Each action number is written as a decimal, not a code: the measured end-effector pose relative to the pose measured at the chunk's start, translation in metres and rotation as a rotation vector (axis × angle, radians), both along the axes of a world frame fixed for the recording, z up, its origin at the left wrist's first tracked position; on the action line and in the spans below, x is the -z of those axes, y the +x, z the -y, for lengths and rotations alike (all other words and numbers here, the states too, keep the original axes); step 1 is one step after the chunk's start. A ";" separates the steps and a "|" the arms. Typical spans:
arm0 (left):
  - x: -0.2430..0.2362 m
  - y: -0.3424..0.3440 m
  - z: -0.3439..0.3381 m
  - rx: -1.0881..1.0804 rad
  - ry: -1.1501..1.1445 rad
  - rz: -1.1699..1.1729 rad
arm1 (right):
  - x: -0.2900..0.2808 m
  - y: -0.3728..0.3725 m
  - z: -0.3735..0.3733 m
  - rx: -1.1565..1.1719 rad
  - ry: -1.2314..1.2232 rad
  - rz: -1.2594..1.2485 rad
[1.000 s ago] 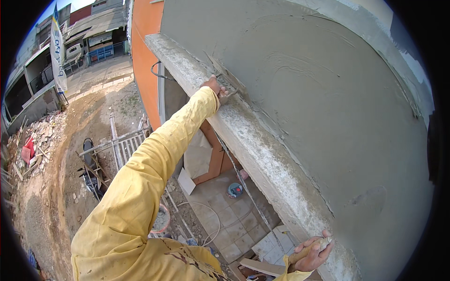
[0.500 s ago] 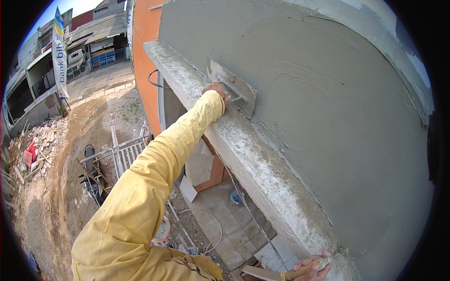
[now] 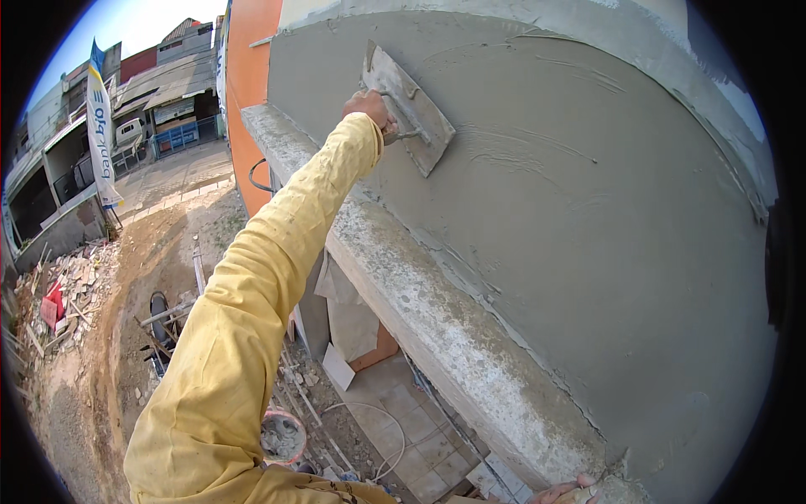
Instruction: The person scoops plaster from a bucket onto a plastering trowel using a hand trowel, applies the plaster to the exterior wall, and smooths the wall surface with the trowel.
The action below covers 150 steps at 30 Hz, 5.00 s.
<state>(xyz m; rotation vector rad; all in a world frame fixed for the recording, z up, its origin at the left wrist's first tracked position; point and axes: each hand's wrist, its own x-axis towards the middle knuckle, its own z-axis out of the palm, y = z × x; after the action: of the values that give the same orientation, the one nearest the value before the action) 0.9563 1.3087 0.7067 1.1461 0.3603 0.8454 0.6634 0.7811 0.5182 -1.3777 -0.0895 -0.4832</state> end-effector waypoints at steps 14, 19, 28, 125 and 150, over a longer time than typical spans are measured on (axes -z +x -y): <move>-0.045 -0.060 0.161 -0.144 0.661 0.068 | -0.018 -0.001 -0.002 -0.210 0.175 0.038; -0.021 -0.104 0.238 0.003 0.852 0.133 | -0.003 0.005 0.005 -0.180 0.070 0.063; 0.069 -0.146 0.248 0.190 0.163 0.286 | 0.008 0.007 0.006 -0.097 -0.178 0.085; -0.138 -0.073 0.192 0.470 -0.246 0.492 | -0.006 0.003 -0.008 -0.014 -0.183 -0.012; 0.137 -0.138 0.272 0.328 -0.755 0.184 | -0.007 0.005 0.000 -0.059 -0.265 -0.034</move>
<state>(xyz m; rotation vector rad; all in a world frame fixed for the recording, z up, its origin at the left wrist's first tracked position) 0.8185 1.0362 0.5694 0.4007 0.2887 0.4487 0.6681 0.7809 0.5252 -1.6375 -0.1701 -0.4086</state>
